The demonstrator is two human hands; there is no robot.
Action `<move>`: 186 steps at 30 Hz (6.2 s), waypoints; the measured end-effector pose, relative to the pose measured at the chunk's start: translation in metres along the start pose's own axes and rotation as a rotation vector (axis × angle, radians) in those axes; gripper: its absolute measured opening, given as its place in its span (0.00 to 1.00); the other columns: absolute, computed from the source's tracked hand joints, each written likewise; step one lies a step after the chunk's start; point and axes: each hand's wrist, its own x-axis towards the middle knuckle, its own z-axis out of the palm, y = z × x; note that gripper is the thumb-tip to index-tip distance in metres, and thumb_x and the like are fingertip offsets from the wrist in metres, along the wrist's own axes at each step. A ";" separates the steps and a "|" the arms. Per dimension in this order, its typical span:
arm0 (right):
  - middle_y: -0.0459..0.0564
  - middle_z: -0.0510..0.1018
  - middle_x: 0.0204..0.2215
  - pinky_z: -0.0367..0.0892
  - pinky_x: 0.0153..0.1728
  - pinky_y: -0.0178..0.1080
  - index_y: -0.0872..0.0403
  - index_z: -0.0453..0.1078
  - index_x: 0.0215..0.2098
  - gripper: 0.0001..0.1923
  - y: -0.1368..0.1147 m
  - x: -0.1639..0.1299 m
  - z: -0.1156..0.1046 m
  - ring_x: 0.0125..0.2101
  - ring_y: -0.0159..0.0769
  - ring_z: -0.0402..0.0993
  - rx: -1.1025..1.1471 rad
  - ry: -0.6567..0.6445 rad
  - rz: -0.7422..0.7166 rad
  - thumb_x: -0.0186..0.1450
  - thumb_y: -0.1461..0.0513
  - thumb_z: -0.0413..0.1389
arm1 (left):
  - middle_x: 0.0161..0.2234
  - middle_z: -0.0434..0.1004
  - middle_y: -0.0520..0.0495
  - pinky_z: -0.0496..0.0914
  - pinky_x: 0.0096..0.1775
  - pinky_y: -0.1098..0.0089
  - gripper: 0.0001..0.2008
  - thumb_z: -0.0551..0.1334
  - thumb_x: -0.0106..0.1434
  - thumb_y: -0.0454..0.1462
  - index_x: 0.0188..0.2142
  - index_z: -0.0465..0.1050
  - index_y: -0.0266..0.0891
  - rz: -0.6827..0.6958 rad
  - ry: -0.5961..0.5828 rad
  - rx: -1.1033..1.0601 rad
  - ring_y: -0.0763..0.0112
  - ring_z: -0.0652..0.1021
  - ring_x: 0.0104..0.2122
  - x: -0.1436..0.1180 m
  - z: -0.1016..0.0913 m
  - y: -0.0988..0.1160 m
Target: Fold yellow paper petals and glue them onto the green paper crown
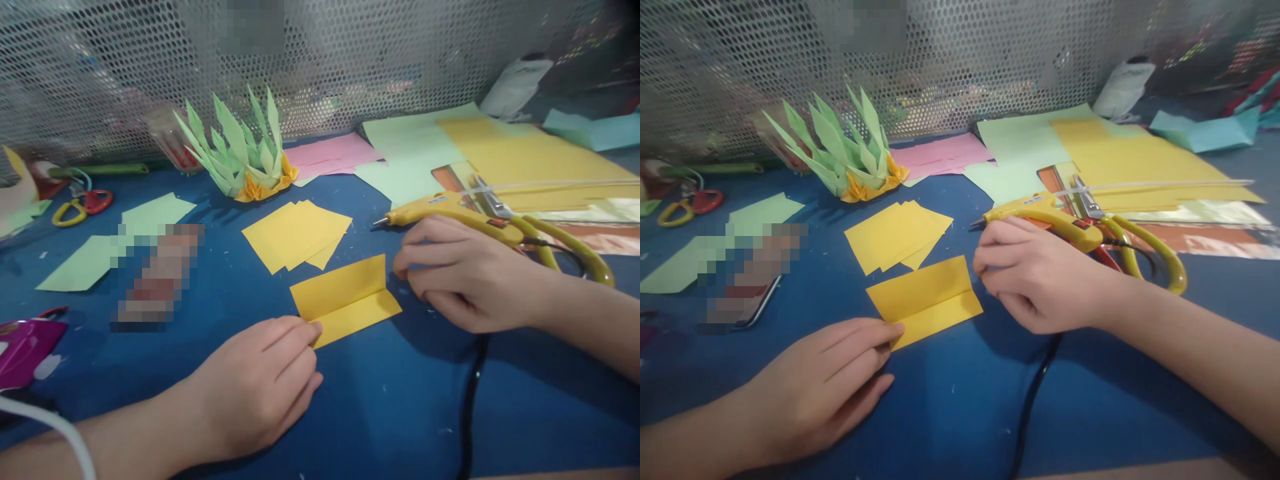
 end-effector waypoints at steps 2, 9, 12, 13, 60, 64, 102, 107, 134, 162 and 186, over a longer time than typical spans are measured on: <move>0.49 0.70 0.28 0.64 0.36 0.44 0.50 0.62 0.25 0.12 -0.001 0.002 0.001 0.32 0.37 0.63 0.005 0.123 0.062 0.60 0.73 0.47 | 0.37 0.79 0.39 0.75 0.45 0.65 0.07 0.56 0.63 0.30 0.33 0.72 0.30 -0.047 -0.009 -0.068 0.64 0.78 0.38 -0.001 0.000 -0.001; 0.53 0.72 0.44 0.68 0.44 0.42 0.53 0.69 0.43 0.10 -0.012 0.011 0.010 0.45 0.39 0.70 0.156 0.108 0.344 0.64 0.60 0.54 | 0.43 0.75 0.39 0.72 0.47 0.64 0.08 0.56 0.63 0.30 0.41 0.70 0.33 -0.071 0.000 -0.132 0.64 0.74 0.43 -0.001 0.002 -0.005; 0.47 0.74 0.31 0.69 0.30 0.34 0.52 0.70 0.42 0.08 -0.014 0.011 0.013 0.30 0.31 0.71 0.294 0.085 0.436 0.65 0.62 0.52 | 0.44 0.75 0.40 0.71 0.46 0.65 0.11 0.56 0.62 0.28 0.45 0.70 0.32 -0.018 0.023 -0.089 0.64 0.73 0.43 -0.001 0.001 -0.004; 0.45 0.73 0.27 0.68 0.26 0.33 0.52 0.70 0.43 0.09 -0.016 0.011 0.014 0.26 0.30 0.70 0.317 0.094 0.465 0.65 0.63 0.52 | 0.44 0.75 0.40 0.71 0.46 0.66 0.12 0.56 0.62 0.28 0.46 0.70 0.32 -0.009 0.025 -0.076 0.64 0.73 0.44 -0.001 0.000 -0.004; 0.48 0.74 0.29 0.62 0.34 0.36 0.55 0.71 0.33 0.11 -0.041 0.015 0.021 0.30 0.31 0.68 0.198 -0.097 0.056 0.68 0.61 0.49 | 0.48 0.72 0.39 0.66 0.51 0.59 0.17 0.57 0.65 0.43 0.49 0.68 0.34 -0.147 -0.063 -0.227 0.59 0.70 0.49 -0.003 0.003 -0.009; 0.47 0.72 0.27 0.62 0.29 0.30 0.55 0.69 0.31 0.08 -0.040 0.011 0.020 0.28 0.28 0.68 0.355 -0.114 0.301 0.67 0.62 0.52 | 0.44 0.76 0.42 0.69 0.50 0.63 0.08 0.55 0.66 0.35 0.42 0.71 0.35 -0.103 -0.022 -0.218 0.63 0.73 0.48 -0.001 0.002 -0.009; 0.47 0.72 0.27 0.65 0.26 0.28 0.55 0.74 0.33 0.08 -0.046 0.012 0.031 0.26 0.26 0.69 0.293 0.020 0.518 0.64 0.68 0.52 | 0.42 0.80 0.39 0.77 0.45 0.62 0.12 0.56 0.65 0.30 0.42 0.76 0.28 0.028 -0.007 0.028 0.60 0.80 0.43 0.001 0.004 -0.002; 0.51 0.73 0.38 0.65 0.35 0.37 0.47 0.73 0.44 0.15 -0.041 0.010 0.029 0.36 0.33 0.69 0.074 -0.039 0.222 0.68 0.66 0.47 | 0.43 0.79 0.36 0.76 0.46 0.60 0.12 0.56 0.64 0.29 0.43 0.75 0.26 0.091 -0.050 0.062 0.57 0.79 0.44 0.000 0.001 -0.003; 0.51 0.76 0.42 0.67 0.47 0.39 0.53 0.71 0.25 0.20 -0.006 -0.001 -0.002 0.49 0.35 0.70 0.323 -0.233 0.032 0.58 0.77 0.42 | 0.45 0.78 0.43 0.70 0.53 0.68 0.12 0.56 0.63 0.30 0.44 0.74 0.34 0.010 -0.065 -0.279 0.67 0.76 0.48 -0.007 -0.006 -0.021; 0.52 0.63 0.58 0.67 0.47 0.33 0.50 0.68 0.53 0.24 -0.038 0.009 0.009 0.51 0.31 0.68 0.397 -0.195 0.252 0.65 0.72 0.42 | 0.45 0.74 0.40 0.70 0.46 0.67 0.12 0.56 0.64 0.28 0.46 0.70 0.33 -0.119 -0.009 -0.266 0.67 0.73 0.45 -0.002 0.006 -0.022; 0.49 0.68 0.30 0.65 0.33 0.33 0.55 0.67 0.32 0.07 -0.043 0.016 0.017 0.32 0.31 0.67 0.456 -0.178 0.455 0.67 0.63 0.49 | 0.37 0.81 0.45 0.72 0.45 0.65 0.05 0.57 0.63 0.33 0.35 0.72 0.34 0.186 0.006 -0.098 0.65 0.79 0.40 0.002 -0.004 -0.011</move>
